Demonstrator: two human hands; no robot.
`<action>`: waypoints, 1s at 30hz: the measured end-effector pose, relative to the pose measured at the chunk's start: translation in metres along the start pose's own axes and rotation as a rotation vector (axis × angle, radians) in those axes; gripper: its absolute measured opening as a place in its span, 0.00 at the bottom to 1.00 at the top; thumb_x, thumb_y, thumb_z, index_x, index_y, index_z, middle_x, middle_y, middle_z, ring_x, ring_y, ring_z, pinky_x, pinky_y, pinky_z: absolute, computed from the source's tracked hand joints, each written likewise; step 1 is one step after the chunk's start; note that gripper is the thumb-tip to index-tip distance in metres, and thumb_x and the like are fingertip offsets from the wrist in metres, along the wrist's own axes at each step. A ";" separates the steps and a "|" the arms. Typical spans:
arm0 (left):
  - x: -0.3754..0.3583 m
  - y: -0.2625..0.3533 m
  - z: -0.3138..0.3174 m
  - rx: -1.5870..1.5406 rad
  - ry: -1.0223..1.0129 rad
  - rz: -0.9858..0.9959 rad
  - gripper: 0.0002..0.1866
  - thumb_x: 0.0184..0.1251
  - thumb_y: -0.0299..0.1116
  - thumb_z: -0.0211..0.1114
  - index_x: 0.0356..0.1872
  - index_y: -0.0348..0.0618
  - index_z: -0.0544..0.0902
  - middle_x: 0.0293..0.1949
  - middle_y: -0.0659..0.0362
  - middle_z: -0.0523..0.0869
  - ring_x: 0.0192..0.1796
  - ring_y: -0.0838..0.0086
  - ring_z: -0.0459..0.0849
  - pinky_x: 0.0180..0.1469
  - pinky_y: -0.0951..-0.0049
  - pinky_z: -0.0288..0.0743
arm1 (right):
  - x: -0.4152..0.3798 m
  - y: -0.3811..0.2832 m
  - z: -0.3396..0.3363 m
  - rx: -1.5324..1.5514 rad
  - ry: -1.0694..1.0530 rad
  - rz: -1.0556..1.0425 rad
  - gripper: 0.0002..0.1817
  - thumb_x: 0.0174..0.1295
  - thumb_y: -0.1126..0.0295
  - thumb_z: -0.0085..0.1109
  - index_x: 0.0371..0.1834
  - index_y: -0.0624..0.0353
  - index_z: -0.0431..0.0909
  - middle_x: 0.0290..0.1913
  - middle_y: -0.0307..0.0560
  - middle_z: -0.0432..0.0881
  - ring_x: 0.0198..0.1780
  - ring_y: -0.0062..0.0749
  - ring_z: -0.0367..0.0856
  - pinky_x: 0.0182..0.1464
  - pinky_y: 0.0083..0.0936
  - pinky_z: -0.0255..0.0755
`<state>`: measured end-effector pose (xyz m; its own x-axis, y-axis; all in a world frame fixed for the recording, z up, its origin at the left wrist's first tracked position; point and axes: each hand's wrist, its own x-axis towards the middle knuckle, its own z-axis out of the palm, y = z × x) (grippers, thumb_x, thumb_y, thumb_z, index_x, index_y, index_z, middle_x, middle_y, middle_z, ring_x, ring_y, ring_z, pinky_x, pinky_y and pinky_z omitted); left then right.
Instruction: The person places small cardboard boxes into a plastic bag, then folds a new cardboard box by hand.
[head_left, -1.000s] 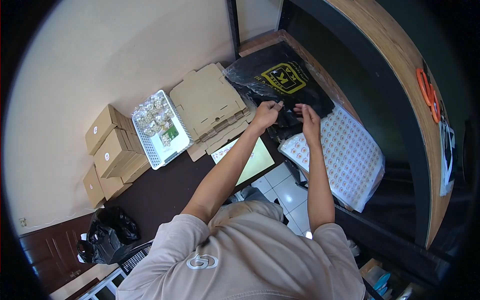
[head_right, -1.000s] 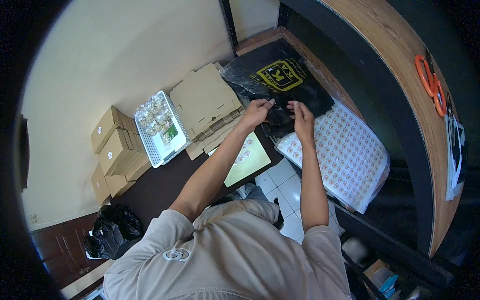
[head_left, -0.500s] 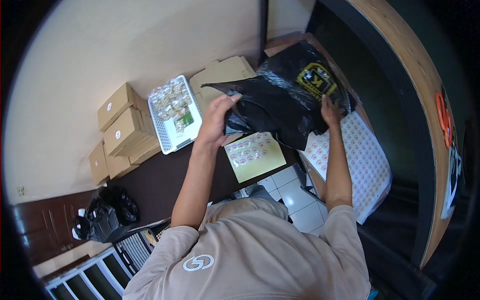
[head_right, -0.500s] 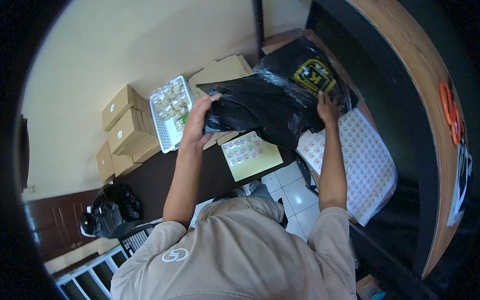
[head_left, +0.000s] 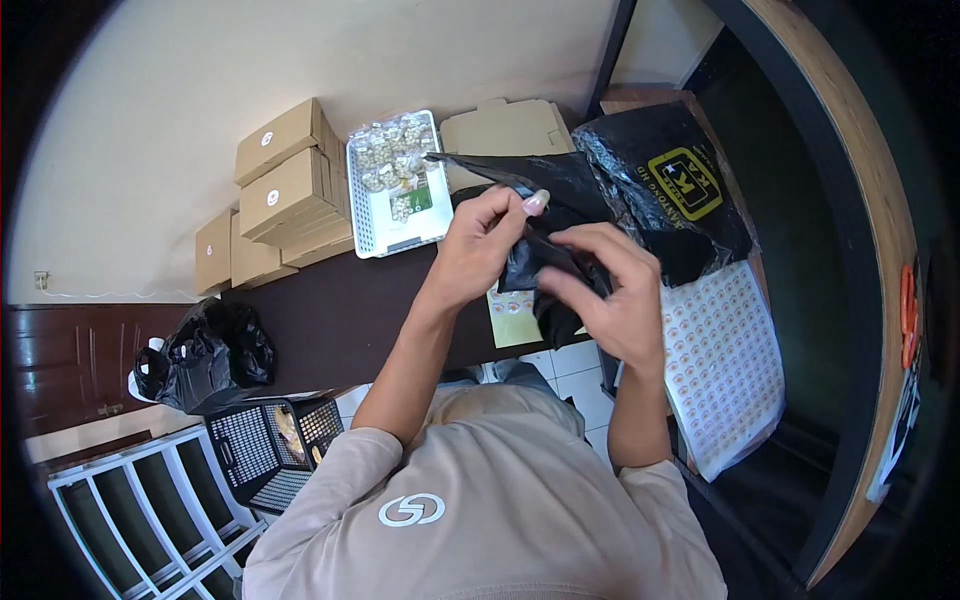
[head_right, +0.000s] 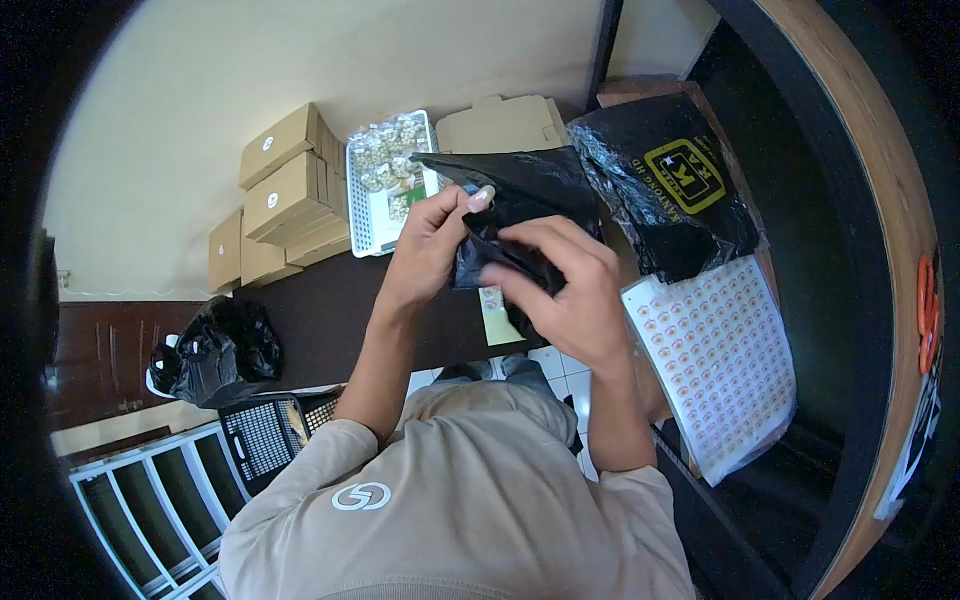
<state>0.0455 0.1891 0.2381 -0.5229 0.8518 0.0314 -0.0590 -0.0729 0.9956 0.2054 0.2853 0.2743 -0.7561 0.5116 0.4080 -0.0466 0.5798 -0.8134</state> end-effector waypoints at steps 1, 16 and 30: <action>-0.002 0.002 0.001 0.086 -0.028 0.050 0.17 0.76 0.36 0.58 0.26 0.38 0.76 0.25 0.70 0.71 0.29 0.86 0.65 0.31 0.79 0.60 | -0.003 0.003 -0.001 -0.006 0.004 0.001 0.10 0.58 0.74 0.68 0.43 0.64 0.84 0.38 0.44 0.86 0.39 0.23 0.82 0.41 0.22 0.74; -0.128 -0.078 -0.196 0.370 0.411 -0.323 0.25 0.72 0.43 0.63 0.16 0.47 0.67 0.20 0.72 0.64 0.25 0.87 0.58 0.26 0.78 0.52 | -0.058 0.073 -0.026 0.752 0.789 0.530 0.16 0.61 0.76 0.66 0.52 0.69 0.78 0.50 0.49 0.84 0.48 0.32 0.83 0.55 0.27 0.75; -0.226 -0.106 -0.217 0.304 -0.064 -0.761 0.10 0.59 0.27 0.74 0.28 0.42 0.79 0.33 0.63 0.82 0.41 0.79 0.79 0.47 0.78 0.73 | -0.242 0.162 -0.074 -0.133 0.183 1.275 0.13 0.57 0.78 0.68 0.37 0.64 0.70 0.23 0.42 0.76 0.18 0.20 0.73 0.16 0.22 0.67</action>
<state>-0.0148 -0.1078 0.1060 -0.3826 0.6400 -0.6663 -0.1406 0.6725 0.7266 0.4290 0.3026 0.0740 -0.1192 0.8193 -0.5608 0.7095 -0.3248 -0.6254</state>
